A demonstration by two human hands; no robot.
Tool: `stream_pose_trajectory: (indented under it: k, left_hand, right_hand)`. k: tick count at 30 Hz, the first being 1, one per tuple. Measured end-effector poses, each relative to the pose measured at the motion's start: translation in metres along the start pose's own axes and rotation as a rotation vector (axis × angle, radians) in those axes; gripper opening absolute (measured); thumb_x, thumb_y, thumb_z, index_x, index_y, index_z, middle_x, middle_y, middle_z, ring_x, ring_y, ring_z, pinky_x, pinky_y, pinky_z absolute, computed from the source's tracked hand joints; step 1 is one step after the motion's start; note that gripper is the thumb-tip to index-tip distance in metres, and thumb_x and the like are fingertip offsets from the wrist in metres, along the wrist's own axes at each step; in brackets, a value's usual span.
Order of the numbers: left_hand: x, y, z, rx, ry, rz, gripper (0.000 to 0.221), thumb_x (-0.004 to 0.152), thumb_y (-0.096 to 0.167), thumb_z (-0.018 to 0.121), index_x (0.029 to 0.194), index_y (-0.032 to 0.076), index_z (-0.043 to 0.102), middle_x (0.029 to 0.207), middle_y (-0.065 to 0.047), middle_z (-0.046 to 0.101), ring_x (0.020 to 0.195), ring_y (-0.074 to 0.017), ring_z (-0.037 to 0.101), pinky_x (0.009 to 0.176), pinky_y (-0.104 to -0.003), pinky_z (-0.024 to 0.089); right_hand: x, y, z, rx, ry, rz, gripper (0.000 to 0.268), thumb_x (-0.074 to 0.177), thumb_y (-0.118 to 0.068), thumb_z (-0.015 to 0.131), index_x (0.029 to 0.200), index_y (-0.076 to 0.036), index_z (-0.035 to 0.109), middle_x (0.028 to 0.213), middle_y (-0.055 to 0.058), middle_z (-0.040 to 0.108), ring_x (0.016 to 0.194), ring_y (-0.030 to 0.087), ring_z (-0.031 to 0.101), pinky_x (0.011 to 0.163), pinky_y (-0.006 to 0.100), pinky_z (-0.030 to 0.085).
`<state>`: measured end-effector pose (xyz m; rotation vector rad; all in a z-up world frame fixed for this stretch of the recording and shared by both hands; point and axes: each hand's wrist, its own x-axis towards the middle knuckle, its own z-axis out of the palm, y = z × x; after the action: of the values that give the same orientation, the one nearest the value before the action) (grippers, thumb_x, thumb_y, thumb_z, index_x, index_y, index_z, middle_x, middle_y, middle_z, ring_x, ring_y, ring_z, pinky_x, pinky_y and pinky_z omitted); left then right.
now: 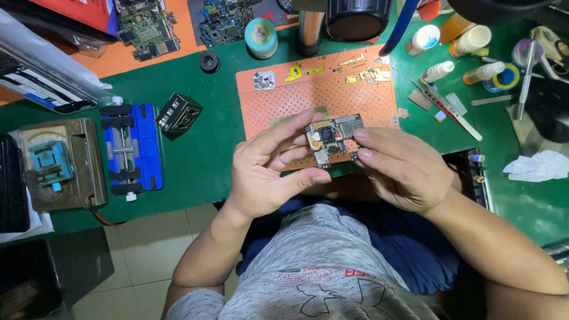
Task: Testing the functionality of a mobile phone motherboard by installing it into a chassis and connecting a charging cable.
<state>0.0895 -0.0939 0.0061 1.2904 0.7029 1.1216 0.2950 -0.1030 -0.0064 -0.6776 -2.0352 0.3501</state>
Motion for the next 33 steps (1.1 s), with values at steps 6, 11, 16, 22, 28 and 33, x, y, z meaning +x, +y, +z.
stream_pose_trajectory:
  k: [6,11,16,22,28,33]
  left_hand:
    - [-0.002,-0.012,0.007,-0.178,0.16,-0.128,0.048,0.066,-0.008,0.068,0.11,-0.003,0.051,0.098,-0.019,0.06,0.091,-0.0218,0.06,0.086,-0.034,0.054]
    - [-0.003,-0.014,0.007,-0.134,0.183,-0.151,0.046,0.066,0.0,0.07,0.108,-0.001,0.052,0.1,-0.017,0.06,0.092,-0.0203,0.061,0.086,-0.031,0.053]
    - [-0.004,-0.014,0.007,-0.083,0.19,-0.145,0.044,0.067,0.002,0.07,0.107,0.0,0.053,0.103,-0.018,0.059,0.092,-0.021,0.061,0.086,-0.03,0.052]
    - [-0.006,-0.017,0.005,-0.056,0.174,-0.142,0.043,0.067,0.003,0.069,0.106,-0.001,0.053,0.103,-0.02,0.059,0.093,-0.0223,0.061,0.088,-0.03,0.051]
    - [-0.009,-0.019,0.005,-0.114,0.157,-0.157,0.041,0.07,0.004,0.068,0.107,-0.001,0.052,0.104,-0.021,0.058,0.094,-0.0242,0.061,0.089,-0.031,0.05]
    - [-0.011,-0.022,0.005,-0.129,0.154,-0.173,0.041,0.07,0.008,0.068,0.107,-0.002,0.052,0.104,-0.023,0.058,0.093,-0.0248,0.061,0.087,-0.031,0.05]
  right_hand:
    - [0.002,-0.003,-0.004,-0.013,-0.032,0.019,0.02,0.084,0.002,0.052,0.103,0.005,0.047,0.1,0.024,0.056,0.086,0.032,0.062,0.076,0.043,0.054]
    - [0.004,-0.004,-0.002,-0.024,-0.017,0.028,0.019,0.083,0.004,0.053,0.102,0.005,0.048,0.096,0.024,0.058,0.081,0.032,0.064,0.07,0.041,0.054]
    - [0.007,-0.007,0.0,-0.046,0.012,0.021,0.018,0.082,0.004,0.055,0.099,0.005,0.05,0.091,0.023,0.059,0.078,0.031,0.064,0.067,0.038,0.054]
    - [0.007,-0.009,-0.001,-0.048,0.016,0.008,0.018,0.082,0.003,0.056,0.1,0.004,0.05,0.091,0.022,0.06,0.073,0.031,0.064,0.065,0.038,0.053]
    - [0.01,-0.013,-0.004,-0.071,0.0,-0.022,0.018,0.081,0.004,0.057,0.098,0.005,0.05,0.092,0.022,0.06,0.072,0.03,0.063,0.065,0.037,0.053]
    - [0.01,-0.014,-0.006,-0.094,-0.011,-0.033,0.019,0.081,0.004,0.058,0.098,0.005,0.051,0.093,0.02,0.06,0.074,0.028,0.063,0.067,0.036,0.054]
